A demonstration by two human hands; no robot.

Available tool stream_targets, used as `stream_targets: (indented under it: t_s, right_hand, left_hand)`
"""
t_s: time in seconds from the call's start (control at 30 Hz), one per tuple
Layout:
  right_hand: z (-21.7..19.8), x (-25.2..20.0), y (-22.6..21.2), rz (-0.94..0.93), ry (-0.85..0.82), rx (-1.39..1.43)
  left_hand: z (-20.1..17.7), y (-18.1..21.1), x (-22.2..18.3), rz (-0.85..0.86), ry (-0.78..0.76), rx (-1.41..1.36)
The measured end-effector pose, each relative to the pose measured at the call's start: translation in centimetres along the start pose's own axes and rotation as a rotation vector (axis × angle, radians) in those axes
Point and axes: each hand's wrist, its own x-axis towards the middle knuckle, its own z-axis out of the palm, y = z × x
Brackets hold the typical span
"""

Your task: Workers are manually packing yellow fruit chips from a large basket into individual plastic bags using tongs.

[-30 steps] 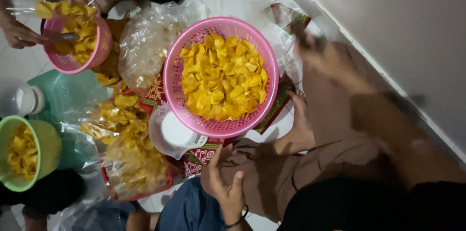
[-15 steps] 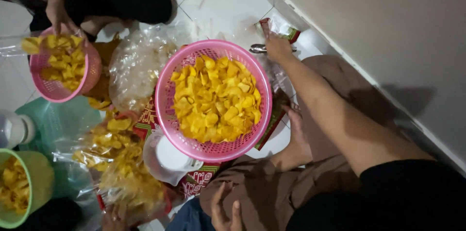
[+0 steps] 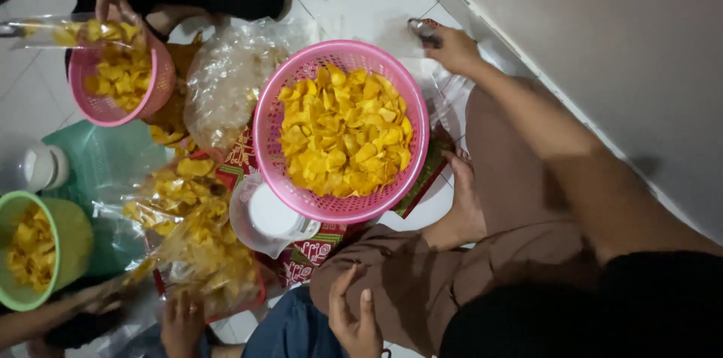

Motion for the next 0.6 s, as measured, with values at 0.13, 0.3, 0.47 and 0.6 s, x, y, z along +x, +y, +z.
stream_targets:
  t_s: [0.13,0.3,0.47,0.6]
  right_hand:
    - [-7.0,-4.3,-2.8,0.041,-0.068,0.391]
    - [-14.8,-11.6,-8.3,-0.050,-0.076,0.576]
    - [-19.2,-18.1,-13.9,-0.048,-0.182,0.852]
    - [-20.4,-21.1,-17.2,-0.116,-0.188,0.830]
  left_hand:
    - [-0.3,0.8,-0.8,-0.104,0.013,-0.018]
    - [1.1,1.2,0.0,0.007,-0.028,-0.068]
    - [3.6,7.5,4.2,0.144,-0.123,-0.061]
    - [7.5,9.1,8.6,0.348,-0.196,-0.079]
